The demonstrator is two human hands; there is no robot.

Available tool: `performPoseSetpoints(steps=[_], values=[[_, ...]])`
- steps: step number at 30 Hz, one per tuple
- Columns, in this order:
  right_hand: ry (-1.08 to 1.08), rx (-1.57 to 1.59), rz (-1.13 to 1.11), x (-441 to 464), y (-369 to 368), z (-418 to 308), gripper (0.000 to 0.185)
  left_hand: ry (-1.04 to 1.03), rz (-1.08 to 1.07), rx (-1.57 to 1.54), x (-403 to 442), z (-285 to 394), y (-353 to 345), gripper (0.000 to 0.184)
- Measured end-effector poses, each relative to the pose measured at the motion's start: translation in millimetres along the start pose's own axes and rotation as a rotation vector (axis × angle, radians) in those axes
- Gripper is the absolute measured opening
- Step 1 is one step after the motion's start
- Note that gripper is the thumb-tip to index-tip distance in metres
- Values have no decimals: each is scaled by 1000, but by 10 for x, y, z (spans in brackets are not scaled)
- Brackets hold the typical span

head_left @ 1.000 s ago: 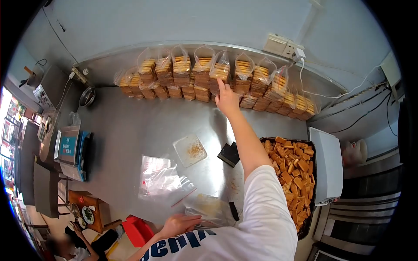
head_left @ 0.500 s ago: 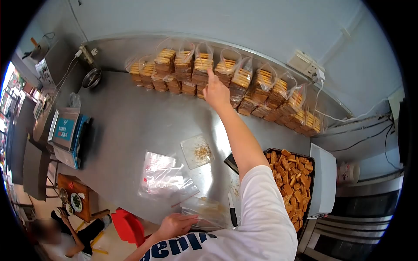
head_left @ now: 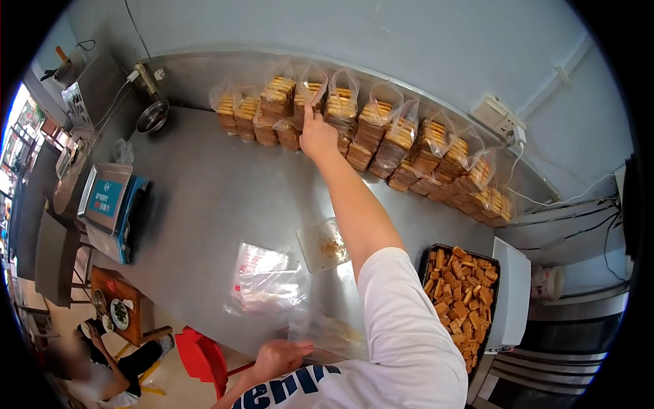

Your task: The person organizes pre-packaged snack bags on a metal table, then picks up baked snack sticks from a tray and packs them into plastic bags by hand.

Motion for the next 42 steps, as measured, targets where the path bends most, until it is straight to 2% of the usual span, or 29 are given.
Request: performPoseSetpoints(steps=[1,4,11,14,16,17,19,20,21,22,24,25,26,27,28,30,33,35,37,40,42], values=[[-92,-78,-91,57,-63,0,90,47,4,-63,9,-12,17,32],[-172,-84,-164,105,-125,-96,99,11,58,-47,-25,-84,7,33],[-172,-188,-241,99,-147,-81,107,14,93,-70,-44,-186,9,28],[-145,-209,-240,113,-125,-122,100,-19,126,-27,-24,-169,47,29],[23,81,60,130,57,-266,85,-34,141,-44,-45,-198,52,26],[100,169,152,116,90,-366,71,-41,141,-43,-61,-232,32,26],[199,152,130,166,146,-638,72,-6,101,-12,-147,-333,-45,27],[178,117,73,212,161,-753,74,-18,78,-10,-190,-368,-89,27],[135,130,102,325,97,-809,67,23,109,-66,-240,-413,-121,29],[111,136,116,470,39,-821,67,65,140,-116,-249,-454,-108,30],[-39,125,-14,695,-55,-802,44,59,82,-80,-193,-364,31,33],[-48,127,-10,718,-69,-828,44,83,74,-75,-187,-351,66,32],[12,283,121,708,-38,-872,31,112,70,-76,-196,-344,69,32],[79,434,248,660,16,-895,27,122,143,-61,-271,-397,20,29],[87,425,238,586,68,-916,27,126,152,-73,-267,-401,20,29],[109,626,372,339,238,-890,26,156,160,-80,-248,-423,81,26],[66,693,258,-19,377,-634,26,108,130,-13,-77,-293,181,25],[-3,859,167,-341,238,-268,24,90,102,30,-4,-227,221,25],[-105,1023,-61,-818,125,117,20,24,100,70,53,-172,225,26],[-218,961,-61,-1641,596,745,18,-1,112,37,-3,-203,124,28],[-154,744,173,-2049,1056,1227,17,3,29,29,-10,-160,51,28]])
Point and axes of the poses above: each hand's wrist, its own x-axis towards the middle knuckle, its own y-axis out of the back of the hand, z = x × y, the point moved 4 cm from there along x, towards the middle knuckle, and after that the axes turned 13 degrees about -y, right-handed, at the moved point
